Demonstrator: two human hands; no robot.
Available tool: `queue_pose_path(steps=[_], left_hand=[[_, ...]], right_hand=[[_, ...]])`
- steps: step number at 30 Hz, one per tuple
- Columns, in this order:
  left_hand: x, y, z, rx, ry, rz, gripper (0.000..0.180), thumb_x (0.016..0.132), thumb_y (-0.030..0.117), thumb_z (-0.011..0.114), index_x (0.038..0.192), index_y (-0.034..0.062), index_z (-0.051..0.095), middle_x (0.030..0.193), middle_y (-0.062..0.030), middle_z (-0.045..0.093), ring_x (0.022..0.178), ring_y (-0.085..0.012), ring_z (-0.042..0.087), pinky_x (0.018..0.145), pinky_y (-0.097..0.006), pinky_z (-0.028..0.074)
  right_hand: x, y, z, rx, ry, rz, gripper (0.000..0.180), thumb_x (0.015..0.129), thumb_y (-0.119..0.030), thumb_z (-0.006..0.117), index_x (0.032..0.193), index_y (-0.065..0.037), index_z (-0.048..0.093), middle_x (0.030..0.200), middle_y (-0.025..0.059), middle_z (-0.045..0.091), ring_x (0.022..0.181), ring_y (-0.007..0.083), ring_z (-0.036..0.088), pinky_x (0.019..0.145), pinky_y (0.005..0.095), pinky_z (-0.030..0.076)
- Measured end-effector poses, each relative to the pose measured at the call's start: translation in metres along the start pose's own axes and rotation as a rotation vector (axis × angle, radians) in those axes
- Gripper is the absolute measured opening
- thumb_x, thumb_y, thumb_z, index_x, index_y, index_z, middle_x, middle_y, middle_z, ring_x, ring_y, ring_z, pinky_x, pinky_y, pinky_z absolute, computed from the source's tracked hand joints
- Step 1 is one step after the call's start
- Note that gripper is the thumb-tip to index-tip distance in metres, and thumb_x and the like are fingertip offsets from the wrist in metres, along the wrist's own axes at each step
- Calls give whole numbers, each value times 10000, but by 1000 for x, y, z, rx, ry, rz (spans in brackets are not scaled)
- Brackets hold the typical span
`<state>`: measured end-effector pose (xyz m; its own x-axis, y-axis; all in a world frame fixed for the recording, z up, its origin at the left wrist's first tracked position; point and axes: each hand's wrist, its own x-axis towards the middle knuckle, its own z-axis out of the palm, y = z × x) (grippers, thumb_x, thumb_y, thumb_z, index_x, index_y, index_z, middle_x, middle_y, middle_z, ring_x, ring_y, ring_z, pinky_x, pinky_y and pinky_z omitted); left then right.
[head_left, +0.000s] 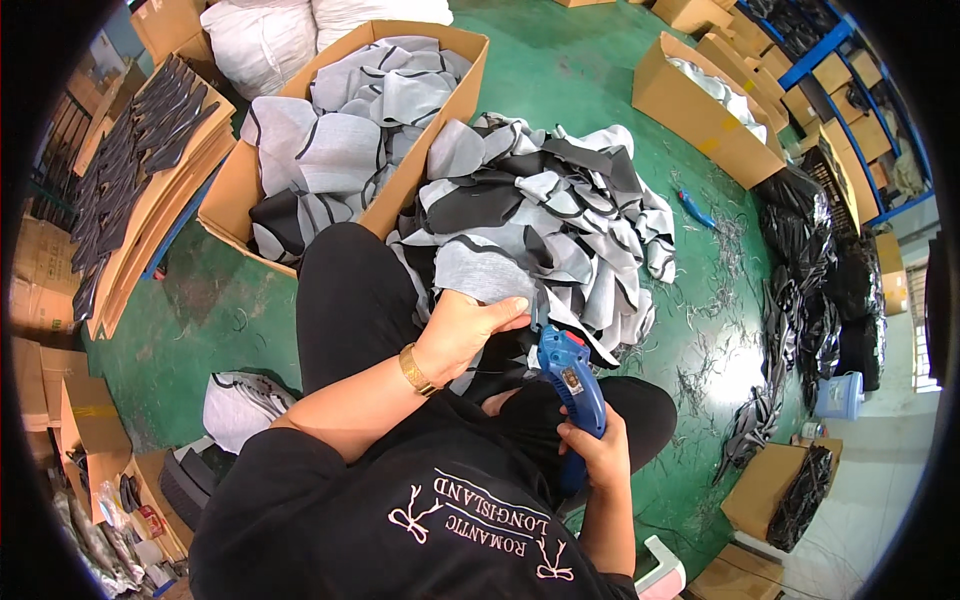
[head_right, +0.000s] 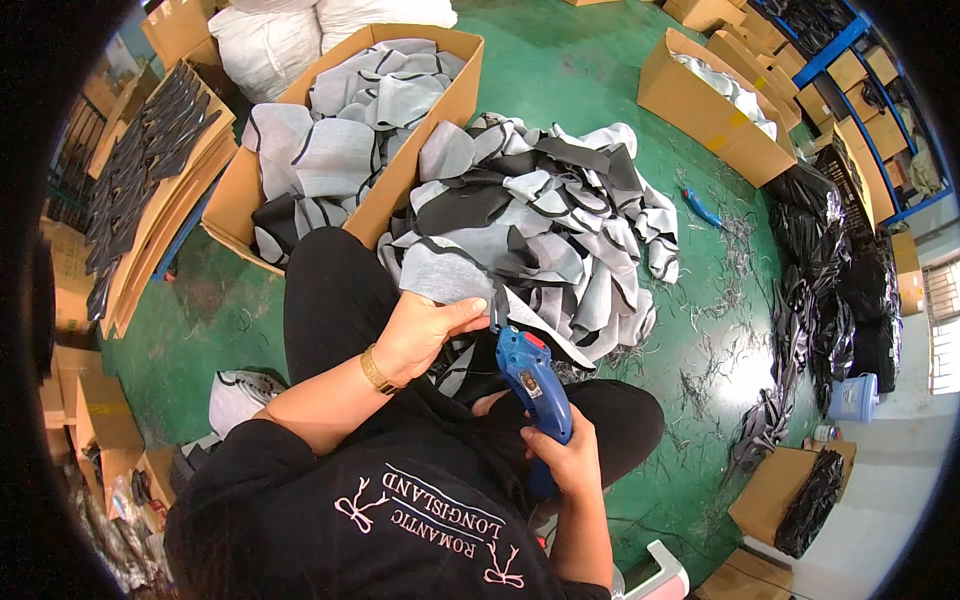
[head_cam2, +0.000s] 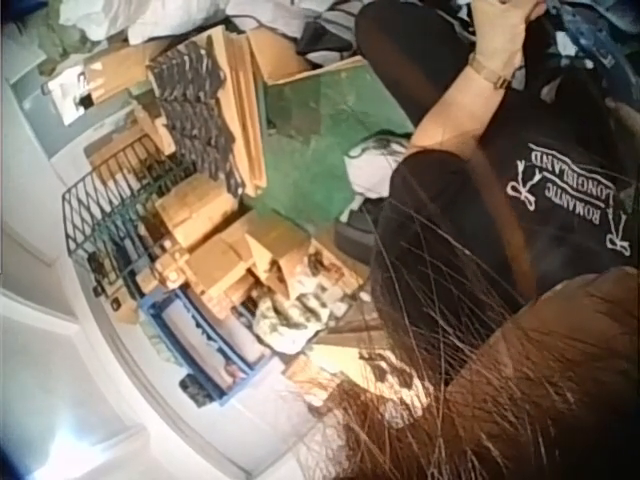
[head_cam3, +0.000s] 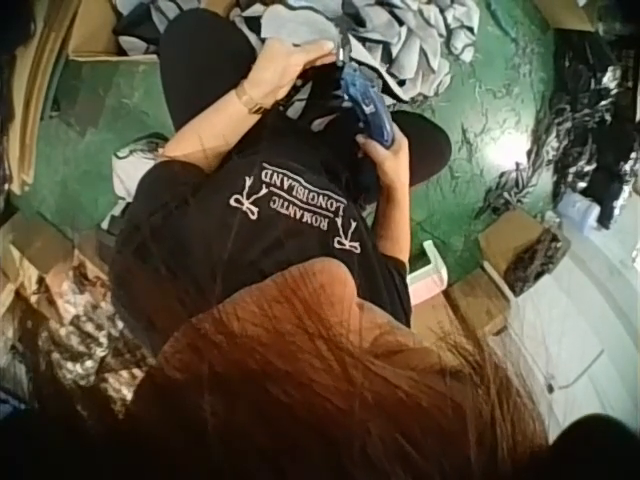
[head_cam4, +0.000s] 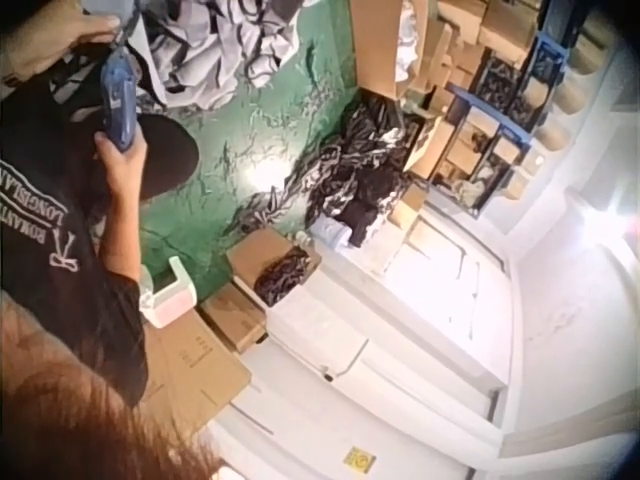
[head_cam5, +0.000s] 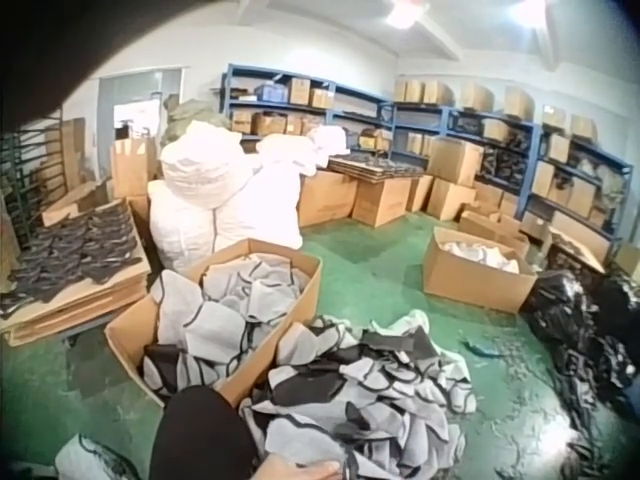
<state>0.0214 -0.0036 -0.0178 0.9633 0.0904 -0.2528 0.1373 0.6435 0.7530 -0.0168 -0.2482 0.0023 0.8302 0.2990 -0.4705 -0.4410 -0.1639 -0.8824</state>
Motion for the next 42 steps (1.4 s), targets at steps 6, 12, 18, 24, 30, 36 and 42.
queue_pose_path(steps=[6, 12, 18, 24, 30, 36, 42], left_hand=[[-5, 3, 3, 69, -18, 39, 252, 848, -11, 647, 1088, 16, 574, 1004, -70, 636, 895, -163, 642, 786, -306, 565], [-4, 8, -4, 221, -123, 76, 264, 836, -9, 653, 1081, 25, 562, 971, -51, 628, 860, -154, 631, 765, -292, 541], [-5, 20, -8, 414, -247, 91, 325, 824, 4, 657, 1123, 35, 535, 957, -33, 614, 822, -116, 600, 735, -276, 515], [-5, 22, -15, 554, -362, 74, 379, 821, 6, 653, 1171, 41, 511, 986, -22, 598, 853, -104, 583, 732, -272, 513], [-11, 17, 2, 328, -342, -59, 366, 816, 10, 656, 1161, 27, 535, 997, -32, 597, 845, -118, 593, 718, -275, 523], [-10, 12, 13, 292, -221, 156, 493, 863, 85, 675, 1304, 61, 456, 1123, -2, 578, 1032, -114, 545, 897, -280, 449], [-5, 19, 5, 117, -52, 83, 310, 870, 76, 665, 1157, 42, 552, 1047, 3, 598, 961, -104, 574, 848, -271, 471]], right_hand=[[-2, -6, 1, 23, 4, 0, 330, 715, -40, 697, 1011, 57, 587, 841, 81, 628, 601, 131, 584, 549, 269, 489], [-2, -11, -6, 42, -41, 16, 340, 708, -24, 689, 1021, 60, 585, 832, 75, 620, 600, 140, 583, 549, 272, 491], [-2, -16, -7, 65, -37, 24, 315, 668, -11, 678, 964, 54, 590, 731, 71, 599, 560, 167, 585, 524, 284, 499], [12, -14, -10, 188, -103, 7, 341, 699, -37, 714, 1003, 55, 589, 792, 79, 606, 588, 156, 582, 542, 282, 489], [39, -45, 11, -84, 161, -278, 437, 654, -142, 819, 986, 24, 588, 769, 30, 595, 632, 105, 553, 596, 241, 466], [61, -52, 33, -329, 147, -299, 446, 647, -147, 838, 985, 6, 591, 793, 6, 590, 704, 79, 544, 643, 234, 463], [61, -34, 22, 185, 30, -207, 357, 713, -78, 732, 1017, 40, 585, 797, 54, 599, 635, 129, 579, 615, 266, 480]])
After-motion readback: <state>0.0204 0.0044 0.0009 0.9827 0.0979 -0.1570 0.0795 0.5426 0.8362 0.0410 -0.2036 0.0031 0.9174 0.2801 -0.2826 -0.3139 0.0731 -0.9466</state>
